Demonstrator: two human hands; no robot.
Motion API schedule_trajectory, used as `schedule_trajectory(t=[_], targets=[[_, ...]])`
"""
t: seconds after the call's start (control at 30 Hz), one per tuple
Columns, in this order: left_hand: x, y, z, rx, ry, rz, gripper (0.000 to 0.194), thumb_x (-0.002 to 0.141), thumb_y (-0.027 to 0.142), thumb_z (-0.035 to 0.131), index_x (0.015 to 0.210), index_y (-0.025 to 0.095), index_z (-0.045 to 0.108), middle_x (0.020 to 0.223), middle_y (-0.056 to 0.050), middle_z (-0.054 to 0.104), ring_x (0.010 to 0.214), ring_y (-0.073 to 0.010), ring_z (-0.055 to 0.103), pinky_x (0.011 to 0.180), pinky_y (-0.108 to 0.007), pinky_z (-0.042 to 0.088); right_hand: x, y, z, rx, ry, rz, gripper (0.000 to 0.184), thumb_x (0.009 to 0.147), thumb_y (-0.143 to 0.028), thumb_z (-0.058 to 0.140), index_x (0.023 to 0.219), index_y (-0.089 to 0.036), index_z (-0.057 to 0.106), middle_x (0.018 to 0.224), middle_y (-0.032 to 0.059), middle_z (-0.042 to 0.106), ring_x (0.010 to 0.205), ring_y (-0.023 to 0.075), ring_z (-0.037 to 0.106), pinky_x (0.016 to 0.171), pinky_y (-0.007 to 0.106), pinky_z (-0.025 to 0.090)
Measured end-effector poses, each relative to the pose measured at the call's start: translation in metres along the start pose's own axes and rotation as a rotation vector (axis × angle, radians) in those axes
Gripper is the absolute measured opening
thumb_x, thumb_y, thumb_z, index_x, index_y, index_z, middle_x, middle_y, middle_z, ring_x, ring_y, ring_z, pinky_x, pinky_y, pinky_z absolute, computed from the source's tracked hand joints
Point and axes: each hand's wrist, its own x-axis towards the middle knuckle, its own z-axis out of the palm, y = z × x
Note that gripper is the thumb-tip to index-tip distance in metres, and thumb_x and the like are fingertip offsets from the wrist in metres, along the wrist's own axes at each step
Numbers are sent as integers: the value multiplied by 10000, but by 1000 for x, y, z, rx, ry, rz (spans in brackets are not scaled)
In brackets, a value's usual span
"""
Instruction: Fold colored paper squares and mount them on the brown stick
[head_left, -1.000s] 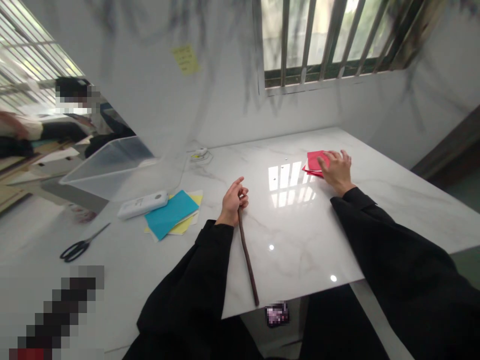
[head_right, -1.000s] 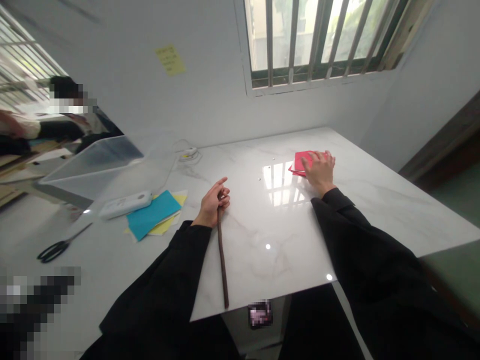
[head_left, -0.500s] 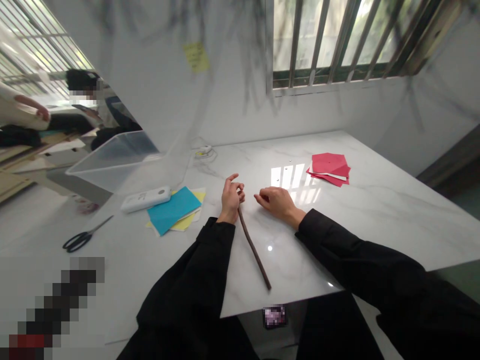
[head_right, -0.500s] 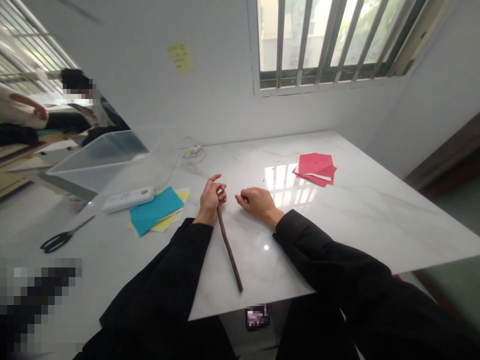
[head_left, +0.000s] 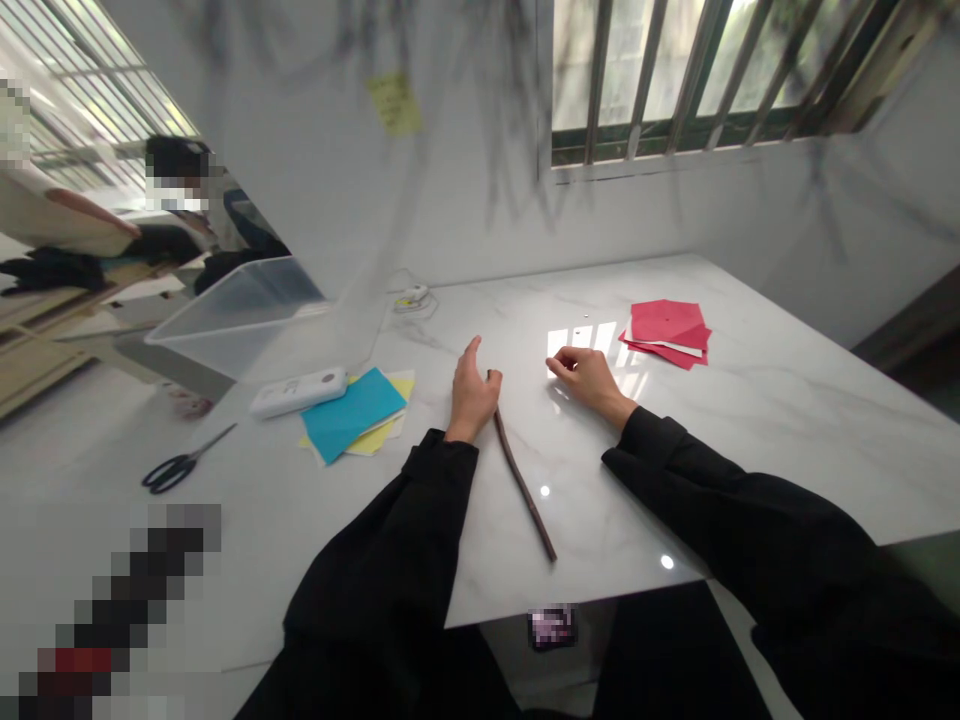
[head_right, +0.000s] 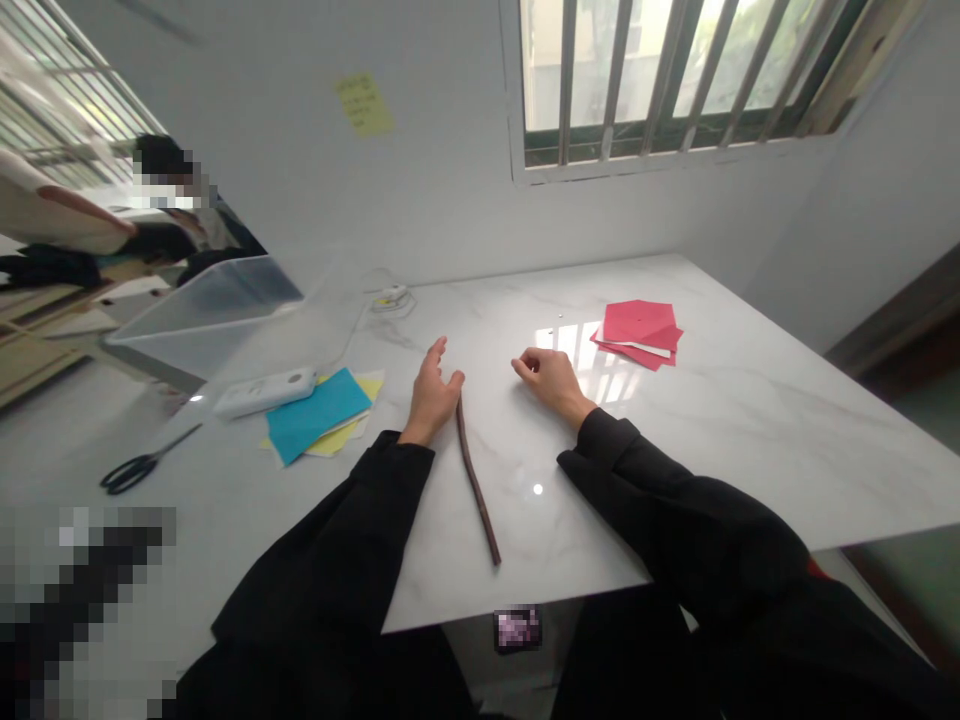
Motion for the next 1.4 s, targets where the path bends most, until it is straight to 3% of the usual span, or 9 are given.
schedule_trajectory(t=[0.17,0.4,0.53,0.63,0.83,0.97,1.23,1.33,1.4], targets=[[3,-2,-31,297,1,117,648,829,189,608,1472,117,563,1497,-193,592,1447,-323,512,1266,-490,351,3,5,-3,34,29,5,291,920,-374,636,705,-185,686,657,21,659,625,157,567,663,302,390],[-6,-24,-120,742,-128,157,549,866,345,643,1397,208,658,1452,-169,607,1397,-353,541,1213,-514,378,6,5,-3,48,43,26,280,921,-351,644,702,-181,684,656,13,658,611,144,548,653,292,375],[-12,-32,-164,909,-272,13,653,874,391,647,1465,118,601,1454,-215,608,1393,-364,546,1185,-477,400,8,6,0,30,64,40,270,927,-330,640,707,-180,688,665,15,665,620,145,558,657,288,374],[-12,-33,-183,951,-380,-178,608,926,435,592,1441,113,624,1433,-205,646,1306,-348,623,1123,-437,454,8,6,3,-19,57,51,244,921,-306,653,717,-182,700,678,20,676,638,153,575,673,289,378],[-7,-28,-194,1060,-424,-367,561,1019,472,405,1399,169,684,1396,-182,693,1267,-391,651,1042,-457,484,10,8,5,-45,47,69,226,927,-302,655,749,-183,729,709,29,706,657,156,600,687,280,394],[-7,-24,-190,1076,-364,-436,523,986,514,438,1264,200,750,1323,-152,732,1227,-405,659,996,-461,495,11,9,5,-52,67,70,222,921,-297,660,748,-178,730,701,26,699,654,152,593,687,278,392],[-8,-31,-192,835,-8,-458,328,769,549,716,882,243,751,971,-39,791,955,-291,675,833,-351,499,12,9,6,-30,71,66,227,921,-310,653,749,-182,726,698,24,699,647,152,585,686,284,389],[-5,-29,-196,777,204,-423,336,744,565,733,872,255,755,863,-18,765,875,-265,663,827,-354,494,12,9,6,-24,75,70,231,921,-317,647,750,-185,729,705,27,701,653,156,589,694,285,395],[-1,-25,-197,725,241,-411,353,737,577,738,879,255,764,800,-17,741,835,-254,660,816,-349,493,12,9,5,-24,75,75,230,922,-317,645,754,-185,732,709,29,703,658,158,592,700,285,399]])
